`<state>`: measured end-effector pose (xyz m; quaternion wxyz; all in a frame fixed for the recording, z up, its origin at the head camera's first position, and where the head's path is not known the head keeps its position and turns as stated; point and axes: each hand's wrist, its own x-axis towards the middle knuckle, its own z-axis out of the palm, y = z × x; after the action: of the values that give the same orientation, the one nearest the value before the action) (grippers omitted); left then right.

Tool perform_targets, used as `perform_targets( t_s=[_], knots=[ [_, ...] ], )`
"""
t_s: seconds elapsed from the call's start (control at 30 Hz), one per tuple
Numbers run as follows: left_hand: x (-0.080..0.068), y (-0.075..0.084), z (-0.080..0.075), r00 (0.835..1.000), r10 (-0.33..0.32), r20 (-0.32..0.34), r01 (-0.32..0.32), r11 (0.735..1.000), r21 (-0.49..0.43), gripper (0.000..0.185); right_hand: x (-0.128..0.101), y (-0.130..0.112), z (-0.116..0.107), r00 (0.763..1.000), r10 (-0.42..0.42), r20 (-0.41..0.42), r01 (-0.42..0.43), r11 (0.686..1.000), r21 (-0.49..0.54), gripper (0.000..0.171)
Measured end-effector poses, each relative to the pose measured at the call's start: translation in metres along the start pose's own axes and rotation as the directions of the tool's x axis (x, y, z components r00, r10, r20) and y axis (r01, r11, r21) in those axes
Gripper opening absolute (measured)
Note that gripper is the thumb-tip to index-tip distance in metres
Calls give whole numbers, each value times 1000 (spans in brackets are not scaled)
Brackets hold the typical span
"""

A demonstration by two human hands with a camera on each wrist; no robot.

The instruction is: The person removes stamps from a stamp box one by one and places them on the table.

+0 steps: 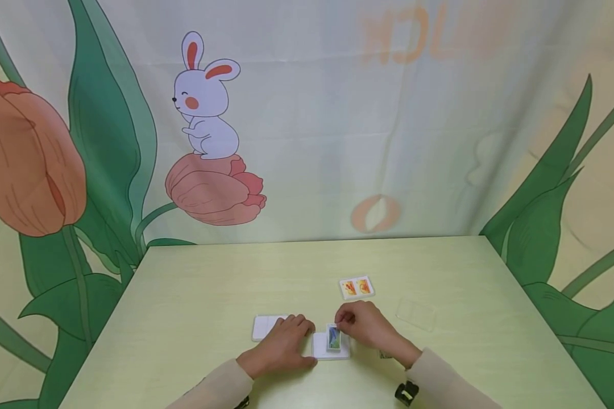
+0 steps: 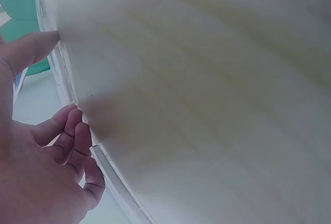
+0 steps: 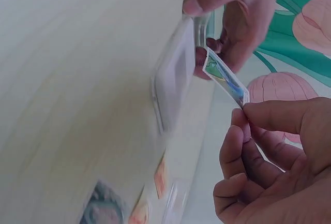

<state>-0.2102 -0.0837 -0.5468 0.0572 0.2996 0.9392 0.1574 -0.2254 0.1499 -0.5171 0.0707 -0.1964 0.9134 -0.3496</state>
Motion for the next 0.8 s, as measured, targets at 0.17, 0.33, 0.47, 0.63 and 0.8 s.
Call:
perform_targets(
  t_s=[0.17, 0.33, 0.47, 0.63, 0.8],
  knots=[
    [0, 2, -1, 1000, -12, 13, 12, 1000, -2, 55, -5, 8, -11, 999, 27, -34, -27, 1000, 5, 10],
    [0, 2, -1, 1000, -17, 20, 17, 1000, -1, 55, -11, 16, -22, 997, 37, -62, -37, 999, 9, 6],
    [0, 1, -1, 1000, -15, 17, 15, 1000, 1, 55, -17, 22, -32, 996, 56, -73, -55, 998, 12, 5],
    [0, 2, 0, 1000, -14, 20, 14, 1000, -2, 55, -27, 30, -44, 991, 106, -80, -105, 994, 9, 6],
    [0, 2, -1, 1000, -10, 24, 10, 1000, 0, 56, -38, 39, -53, 983, 152, -99, -153, 988, -1, 5]
  ],
)
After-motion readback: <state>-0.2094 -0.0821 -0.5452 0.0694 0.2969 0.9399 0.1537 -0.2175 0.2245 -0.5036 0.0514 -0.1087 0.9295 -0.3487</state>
